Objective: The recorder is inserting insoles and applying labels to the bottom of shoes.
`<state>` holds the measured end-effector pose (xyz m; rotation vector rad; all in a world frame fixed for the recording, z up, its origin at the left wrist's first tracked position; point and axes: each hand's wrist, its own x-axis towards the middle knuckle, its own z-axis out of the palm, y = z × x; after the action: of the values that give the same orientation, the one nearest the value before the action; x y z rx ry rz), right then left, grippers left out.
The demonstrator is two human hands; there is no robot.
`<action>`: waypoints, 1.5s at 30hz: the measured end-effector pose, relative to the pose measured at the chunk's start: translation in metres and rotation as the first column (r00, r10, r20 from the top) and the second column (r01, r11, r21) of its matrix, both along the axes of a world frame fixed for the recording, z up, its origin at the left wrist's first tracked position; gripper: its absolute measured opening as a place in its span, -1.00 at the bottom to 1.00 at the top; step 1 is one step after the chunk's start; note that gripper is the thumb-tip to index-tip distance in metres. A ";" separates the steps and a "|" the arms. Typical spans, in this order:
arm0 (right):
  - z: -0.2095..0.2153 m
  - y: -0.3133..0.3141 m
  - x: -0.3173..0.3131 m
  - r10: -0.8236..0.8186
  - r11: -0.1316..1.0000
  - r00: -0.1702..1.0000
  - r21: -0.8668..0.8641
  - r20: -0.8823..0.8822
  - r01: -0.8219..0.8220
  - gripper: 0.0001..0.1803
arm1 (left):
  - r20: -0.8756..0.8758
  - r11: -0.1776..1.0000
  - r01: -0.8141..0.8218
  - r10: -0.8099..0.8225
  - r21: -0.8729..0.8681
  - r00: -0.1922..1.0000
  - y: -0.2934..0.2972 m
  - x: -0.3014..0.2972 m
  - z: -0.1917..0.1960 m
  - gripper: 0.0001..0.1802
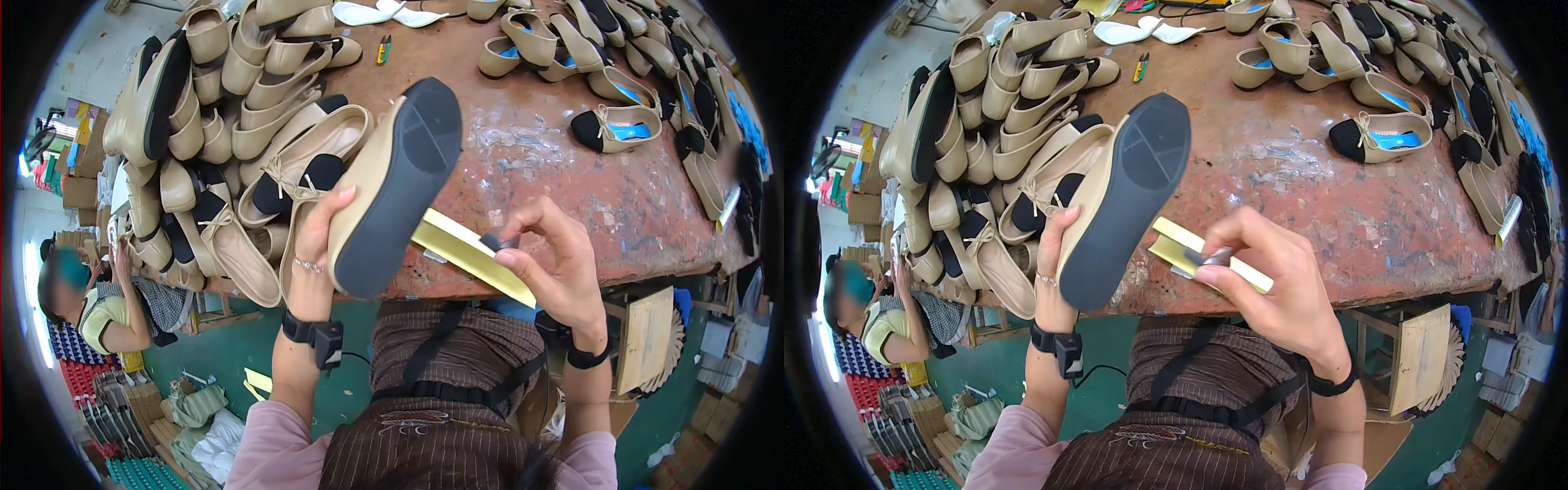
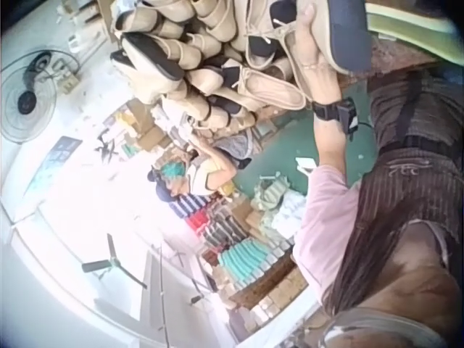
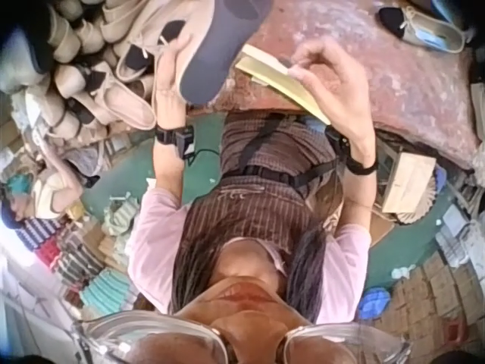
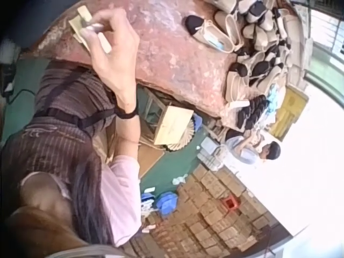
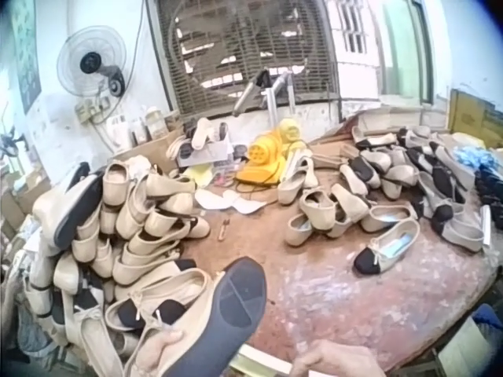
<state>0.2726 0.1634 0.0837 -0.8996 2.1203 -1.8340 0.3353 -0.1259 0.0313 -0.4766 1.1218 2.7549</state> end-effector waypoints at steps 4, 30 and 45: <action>0.016 -0.016 -0.012 0.247 0.967 0.959 0.093 -0.138 -0.236 -0.79 | 0.035 0.997 0.072 -0.073 0.041 0.997 0.006 0.029 0.002 -0.42; -0.064 0.024 0.007 -0.312 0.784 0.874 0.419 -0.373 0.459 -0.68 | -0.330 0.185 -0.332 0.041 -0.925 0.943 -0.054 0.081 0.045 -0.80; -0.123 0.023 0.037 -0.122 0.677 0.953 0.679 -0.276 0.284 -0.60 | -0.279 -0.546 -0.230 0.006 -0.806 0.960 -0.039 0.155 -0.042 -0.58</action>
<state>0.3098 0.1869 -0.0397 -0.6755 2.8266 -0.8048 0.4904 -0.1649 -0.0109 -0.4440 3.5787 0.4718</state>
